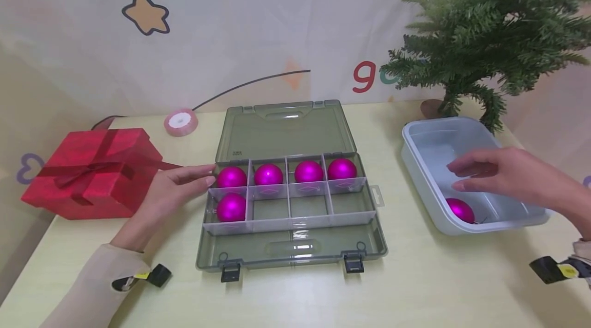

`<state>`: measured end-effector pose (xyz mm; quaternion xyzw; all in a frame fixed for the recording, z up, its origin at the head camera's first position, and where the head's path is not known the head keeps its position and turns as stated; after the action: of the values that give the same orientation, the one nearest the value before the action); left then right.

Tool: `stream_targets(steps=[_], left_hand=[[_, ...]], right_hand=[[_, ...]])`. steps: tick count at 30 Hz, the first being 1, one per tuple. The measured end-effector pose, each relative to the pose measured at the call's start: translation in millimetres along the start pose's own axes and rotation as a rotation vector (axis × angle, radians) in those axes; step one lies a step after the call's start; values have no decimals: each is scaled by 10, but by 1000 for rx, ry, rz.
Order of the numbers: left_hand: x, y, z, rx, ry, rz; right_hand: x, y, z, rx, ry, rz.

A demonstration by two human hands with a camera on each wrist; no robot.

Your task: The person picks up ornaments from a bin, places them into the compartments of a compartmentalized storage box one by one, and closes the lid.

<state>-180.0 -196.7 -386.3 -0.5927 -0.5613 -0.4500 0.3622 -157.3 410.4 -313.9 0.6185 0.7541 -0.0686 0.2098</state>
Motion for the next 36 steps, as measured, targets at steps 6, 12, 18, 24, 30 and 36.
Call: stream_targets(steps=[6, 12, 18, 24, 30, 36], left_hand=[[9, 8, -1, -1, 1, -6], [35, 37, 5, -3, -1, -5], [38, 38, -1, -7, 14, -13], [14, 4, -3, -6, 8, -12], [8, 8, -10, 0, 2, -19], [4, 12, -4, -3, -1, -15]], right_hand=[[59, 42, 61, -55, -24, -7], [84, 69, 97, -127, -32, 11], [161, 81, 173, -234, -157, -76], [266, 67, 244, -274, -197, -98], [236, 83, 251, -290, -218, -93], [180, 96, 152, -125, -26, 7]])
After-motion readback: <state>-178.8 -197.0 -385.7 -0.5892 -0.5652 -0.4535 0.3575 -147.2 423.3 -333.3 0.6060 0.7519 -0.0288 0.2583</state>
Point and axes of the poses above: each hand's wrist, its own y-axis away from the middle knuckle, its own z-axis out of the palm, x = y × z, the point moved 3 cm from there along -y, towards the middle knuckle, and after that the axes turned 4 degrees about y, right-handed, at the moved point
